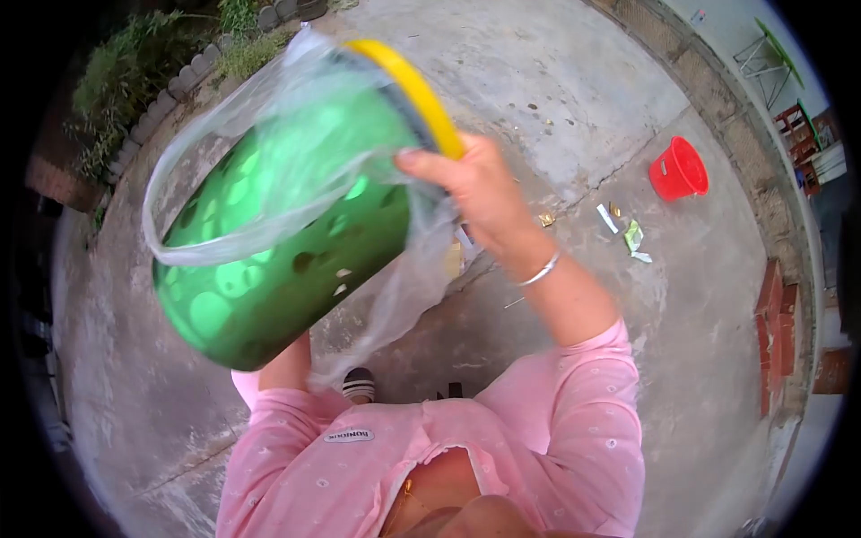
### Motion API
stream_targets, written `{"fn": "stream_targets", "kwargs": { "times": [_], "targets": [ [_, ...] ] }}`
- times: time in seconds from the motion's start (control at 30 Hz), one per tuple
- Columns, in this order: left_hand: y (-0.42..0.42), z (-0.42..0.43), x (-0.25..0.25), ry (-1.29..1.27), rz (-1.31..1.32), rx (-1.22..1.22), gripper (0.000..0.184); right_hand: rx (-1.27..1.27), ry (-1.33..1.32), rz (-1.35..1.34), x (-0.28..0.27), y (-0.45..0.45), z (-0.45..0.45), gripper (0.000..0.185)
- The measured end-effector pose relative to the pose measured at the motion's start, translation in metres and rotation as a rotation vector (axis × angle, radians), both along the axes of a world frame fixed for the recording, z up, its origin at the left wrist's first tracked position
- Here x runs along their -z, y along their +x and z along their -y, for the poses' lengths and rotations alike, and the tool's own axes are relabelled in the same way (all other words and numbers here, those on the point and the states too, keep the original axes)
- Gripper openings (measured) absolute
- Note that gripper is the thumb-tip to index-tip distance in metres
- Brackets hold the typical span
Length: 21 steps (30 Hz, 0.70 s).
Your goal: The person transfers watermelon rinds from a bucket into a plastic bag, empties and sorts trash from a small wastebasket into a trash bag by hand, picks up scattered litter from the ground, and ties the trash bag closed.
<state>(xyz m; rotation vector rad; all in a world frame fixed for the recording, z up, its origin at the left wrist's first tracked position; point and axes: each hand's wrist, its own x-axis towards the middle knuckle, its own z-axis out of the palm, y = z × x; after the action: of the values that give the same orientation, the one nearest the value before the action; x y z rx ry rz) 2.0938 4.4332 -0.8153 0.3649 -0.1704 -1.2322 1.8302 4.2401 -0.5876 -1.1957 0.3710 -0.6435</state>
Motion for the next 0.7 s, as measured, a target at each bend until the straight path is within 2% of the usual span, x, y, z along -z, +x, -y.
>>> {"fn": "stream_targets", "kwargs": {
  "times": [0.17, 0.27, 0.37, 0.6, 0.7],
  "targets": [
    [-0.019, -0.001, 0.034, 0.001, -0.045, -0.073, 0.034, -0.092, 0.258, 0.130, 0.045, 0.007, -0.012, 0.023],
    [-0.021, 0.001, 0.044, 0.004, -0.042, -0.084, 0.035, -0.081, 0.334, 0.117, 0.080, 0.005, -0.006, 0.025],
    [-0.024, 0.004, 0.046, 0.009, -0.032, -0.096, 0.035, -0.013, 0.341, 0.077, 0.107, -0.006, 0.006, 0.025],
    [-0.030, 0.014, 0.046, 0.011, 0.000, -0.116, 0.037, 0.009, 0.577, 0.096, 0.188, -0.008, 0.036, 0.026],
    [-0.032, 0.016, 0.045, 0.013, 0.014, -0.124, 0.038, -0.055, 0.691, 0.196, 0.212, -0.004, 0.045, 0.027]
  ]
}}
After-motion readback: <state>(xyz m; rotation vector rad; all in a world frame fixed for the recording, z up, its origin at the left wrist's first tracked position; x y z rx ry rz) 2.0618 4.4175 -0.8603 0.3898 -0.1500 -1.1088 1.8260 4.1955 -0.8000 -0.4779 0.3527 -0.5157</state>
